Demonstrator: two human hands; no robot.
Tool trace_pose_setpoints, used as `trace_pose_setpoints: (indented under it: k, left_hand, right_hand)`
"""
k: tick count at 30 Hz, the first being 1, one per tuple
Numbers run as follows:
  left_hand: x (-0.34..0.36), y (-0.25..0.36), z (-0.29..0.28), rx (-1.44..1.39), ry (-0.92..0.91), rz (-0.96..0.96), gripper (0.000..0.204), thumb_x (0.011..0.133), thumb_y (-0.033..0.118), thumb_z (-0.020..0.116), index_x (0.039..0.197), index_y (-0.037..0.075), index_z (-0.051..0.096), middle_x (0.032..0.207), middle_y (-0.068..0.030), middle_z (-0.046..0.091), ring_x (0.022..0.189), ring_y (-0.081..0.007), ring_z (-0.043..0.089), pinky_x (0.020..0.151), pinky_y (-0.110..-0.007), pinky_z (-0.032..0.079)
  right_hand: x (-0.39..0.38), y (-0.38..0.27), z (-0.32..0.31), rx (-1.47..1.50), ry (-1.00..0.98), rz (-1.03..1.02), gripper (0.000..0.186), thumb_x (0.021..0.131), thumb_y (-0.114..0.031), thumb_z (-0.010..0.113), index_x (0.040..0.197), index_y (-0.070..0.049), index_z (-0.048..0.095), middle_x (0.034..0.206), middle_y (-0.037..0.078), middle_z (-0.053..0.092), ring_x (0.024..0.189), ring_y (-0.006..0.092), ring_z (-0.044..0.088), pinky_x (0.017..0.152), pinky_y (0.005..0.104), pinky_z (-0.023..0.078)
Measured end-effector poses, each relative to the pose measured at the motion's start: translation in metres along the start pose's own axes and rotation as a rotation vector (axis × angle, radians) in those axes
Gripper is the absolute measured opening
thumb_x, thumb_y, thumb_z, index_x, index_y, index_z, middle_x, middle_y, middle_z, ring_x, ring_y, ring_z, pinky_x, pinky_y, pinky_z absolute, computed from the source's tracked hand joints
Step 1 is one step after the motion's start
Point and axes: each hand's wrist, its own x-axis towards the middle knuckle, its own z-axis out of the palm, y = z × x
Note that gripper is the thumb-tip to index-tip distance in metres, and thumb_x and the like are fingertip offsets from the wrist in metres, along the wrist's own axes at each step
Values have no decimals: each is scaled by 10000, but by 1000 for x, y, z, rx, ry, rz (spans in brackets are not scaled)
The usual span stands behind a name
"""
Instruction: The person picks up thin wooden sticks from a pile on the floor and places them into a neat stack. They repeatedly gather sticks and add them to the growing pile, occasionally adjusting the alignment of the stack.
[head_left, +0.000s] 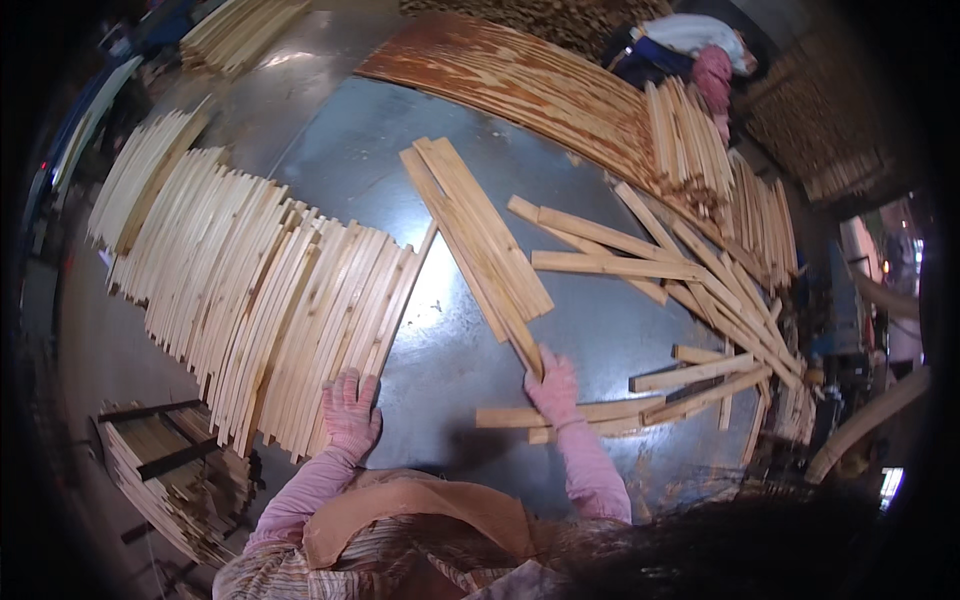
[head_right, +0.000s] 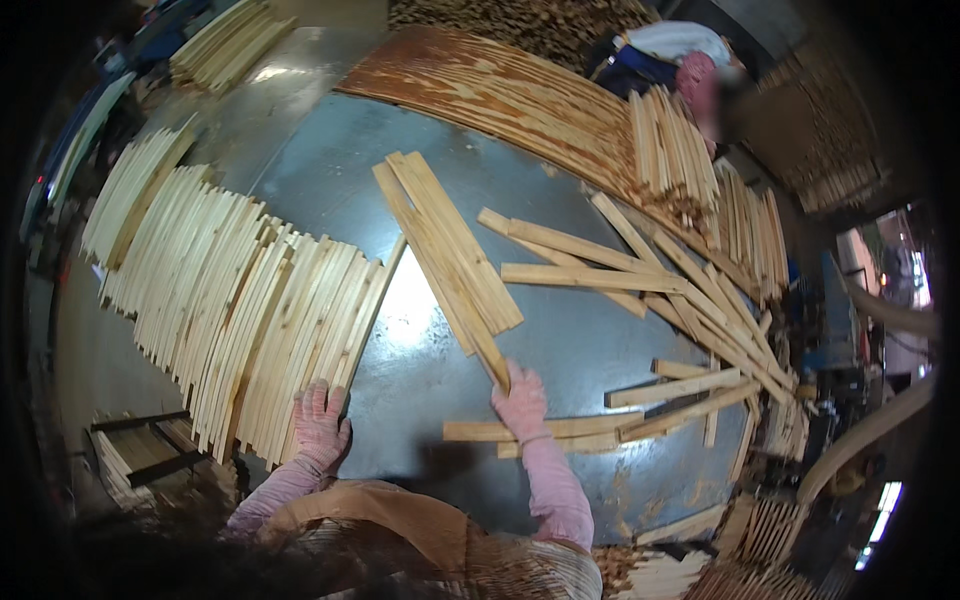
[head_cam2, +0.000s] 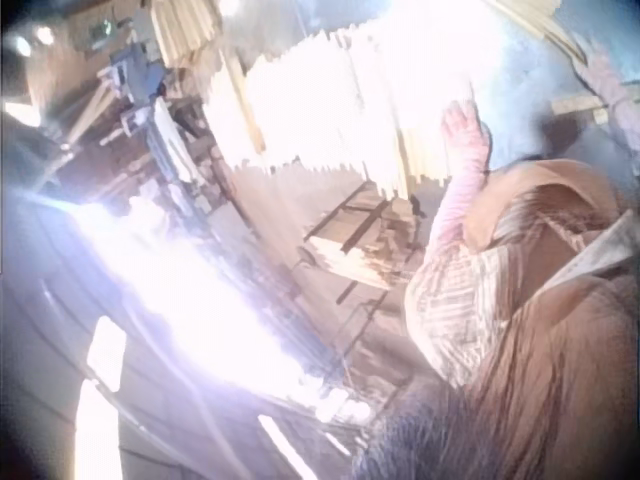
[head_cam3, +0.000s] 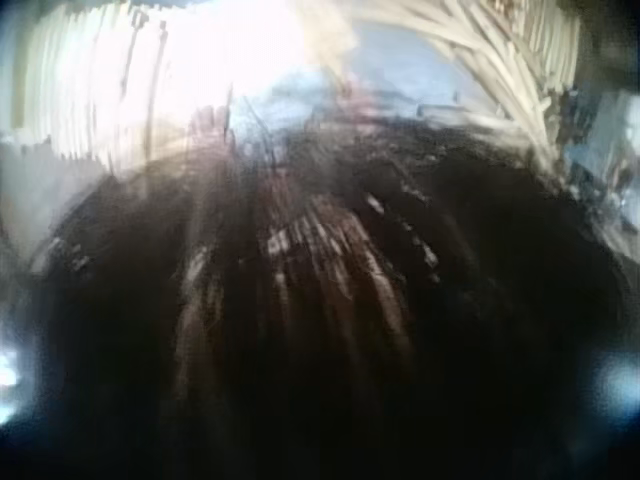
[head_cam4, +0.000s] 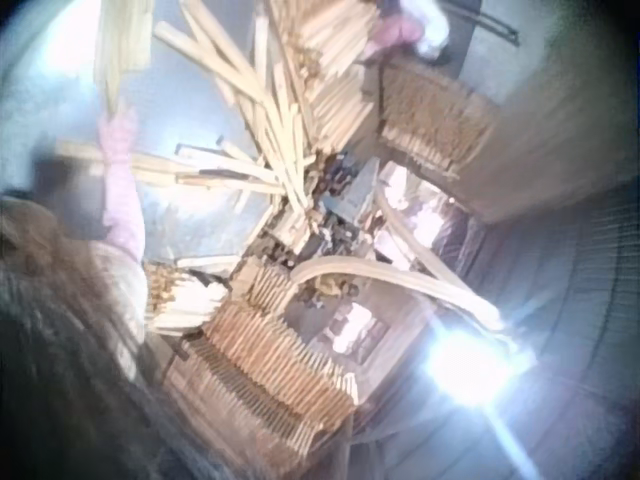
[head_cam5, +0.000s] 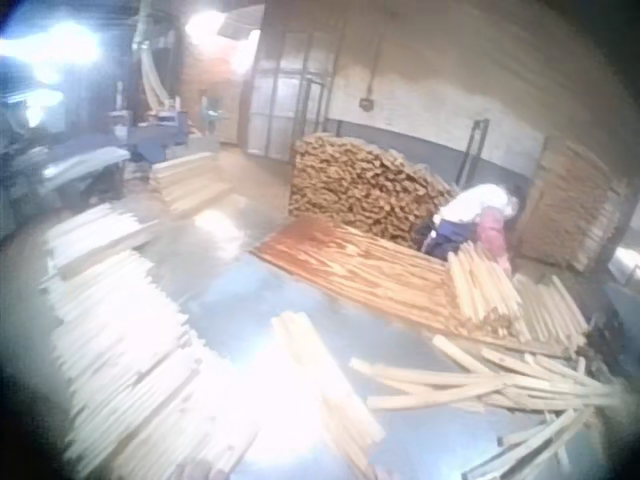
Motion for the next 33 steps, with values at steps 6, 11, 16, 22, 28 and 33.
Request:
trace_pose_setpoints:
  k: [6,11,16,22,28,33]
  left_hand:
    - [2,-7,7,-1,112,24,664,763,291,763,1381,182,547,1443,-167,464,1377,-396,429,1158,-627,281]
    - [1,-5,6,-21,119,40,683,753,293,768,1388,185,541,1463,-175,449,1374,-401,424,1154,-622,300]
    - [-3,-9,-2,-22,134,44,684,738,274,778,1372,166,544,1437,-187,468,1342,-409,447,1121,-620,341]
    - [0,-3,-9,-49,87,23,666,765,325,771,1373,154,561,1440,-184,477,1356,-400,442,1147,-613,313]
    - [-1,-1,-5,-115,25,-40,765,805,545,750,1433,155,551,1504,-180,444,1437,-386,367,1212,-623,195]
    - [-2,3,-3,18,-119,-63,897,809,620,712,1523,138,463,1573,-188,374,1490,-389,290,1234,-643,118]
  right_hand:
    - [63,-86,8,341,145,-112,655,906,-325,733,1484,-106,516,1350,267,576,1294,444,531,1110,513,452]
    - [237,-195,-60,515,137,-92,750,928,-396,708,1499,21,458,1470,298,513,1368,446,485,1157,480,407]
    - [225,-180,3,6,30,-299,760,915,-443,703,1511,-37,465,1417,260,571,1337,394,535,1086,475,465]
    - [198,-112,20,-229,132,-341,567,855,-343,725,1315,-32,611,1116,229,707,1081,379,684,926,505,536]
    - [110,-150,20,89,-390,-222,495,923,-355,610,1302,-40,653,1203,259,709,1133,392,680,995,505,526]
    - [108,-130,42,-48,-82,-241,745,873,-470,697,1490,-87,528,1389,274,613,1297,391,585,1115,470,450]
